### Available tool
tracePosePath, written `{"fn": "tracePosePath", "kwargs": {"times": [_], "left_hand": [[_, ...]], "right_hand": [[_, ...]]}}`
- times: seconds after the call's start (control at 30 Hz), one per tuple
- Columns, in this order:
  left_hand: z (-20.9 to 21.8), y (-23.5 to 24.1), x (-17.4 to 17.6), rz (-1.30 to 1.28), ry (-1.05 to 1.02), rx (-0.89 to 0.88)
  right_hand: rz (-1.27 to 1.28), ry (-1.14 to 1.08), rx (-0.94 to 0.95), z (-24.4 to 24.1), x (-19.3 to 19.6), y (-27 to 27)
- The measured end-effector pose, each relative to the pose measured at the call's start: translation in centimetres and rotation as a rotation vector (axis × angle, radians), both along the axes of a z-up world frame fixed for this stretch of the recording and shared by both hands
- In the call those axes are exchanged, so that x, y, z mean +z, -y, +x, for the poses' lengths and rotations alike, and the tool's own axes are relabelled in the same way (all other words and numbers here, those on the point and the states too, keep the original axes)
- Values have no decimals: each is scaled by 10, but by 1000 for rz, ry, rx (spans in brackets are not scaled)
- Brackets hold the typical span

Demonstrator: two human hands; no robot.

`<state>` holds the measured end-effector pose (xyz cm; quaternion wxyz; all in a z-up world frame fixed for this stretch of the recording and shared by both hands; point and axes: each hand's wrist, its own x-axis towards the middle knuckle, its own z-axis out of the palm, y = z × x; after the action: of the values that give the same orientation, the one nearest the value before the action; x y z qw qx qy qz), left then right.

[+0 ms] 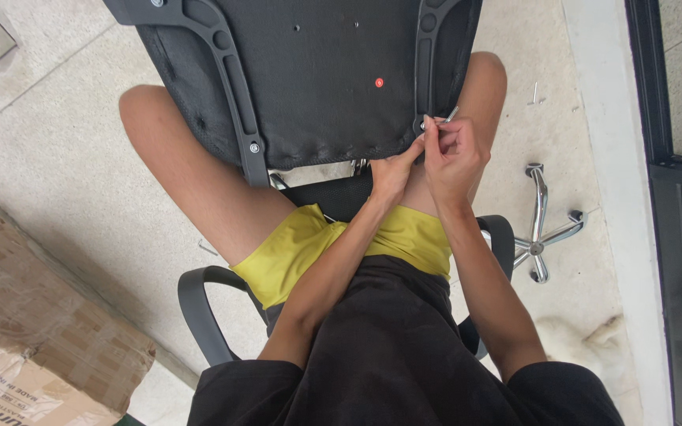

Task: The person attaches an armrest to the underside of a chair seat by hand and using a tool.

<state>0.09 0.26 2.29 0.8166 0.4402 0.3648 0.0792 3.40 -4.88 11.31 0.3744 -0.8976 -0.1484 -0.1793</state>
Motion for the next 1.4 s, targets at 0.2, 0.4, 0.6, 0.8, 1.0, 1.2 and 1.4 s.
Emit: {"fn": "tracePosePath", "kwargs": {"times": [0.2, 0.4, 0.6, 0.8, 1.0, 1.2, 1.4], "left_hand": [[1, 2, -18, 7, -15, -25], [-9, -1, -30, 46, -25, -37], [-10, 1, -28, 24, -32, -39], [-14, -2, -10, 51, -9, 15], [-21, -10, 6, 64, 30, 12], [-37, -16, 26, -363, 114, 162], [-47, -22, 16, -305, 169, 70]], "right_hand": [[85, -172, 207, 8, 8, 12], [114, -297, 469, 15, 2, 26], [144, -168, 321, 17, -18, 29], [168, -135, 214, 14, -24, 15], [246, -112, 301, 9, -5, 10], [169, -176, 403, 11, 19, 3], [129, -146, 434, 11, 42, -11]]}}
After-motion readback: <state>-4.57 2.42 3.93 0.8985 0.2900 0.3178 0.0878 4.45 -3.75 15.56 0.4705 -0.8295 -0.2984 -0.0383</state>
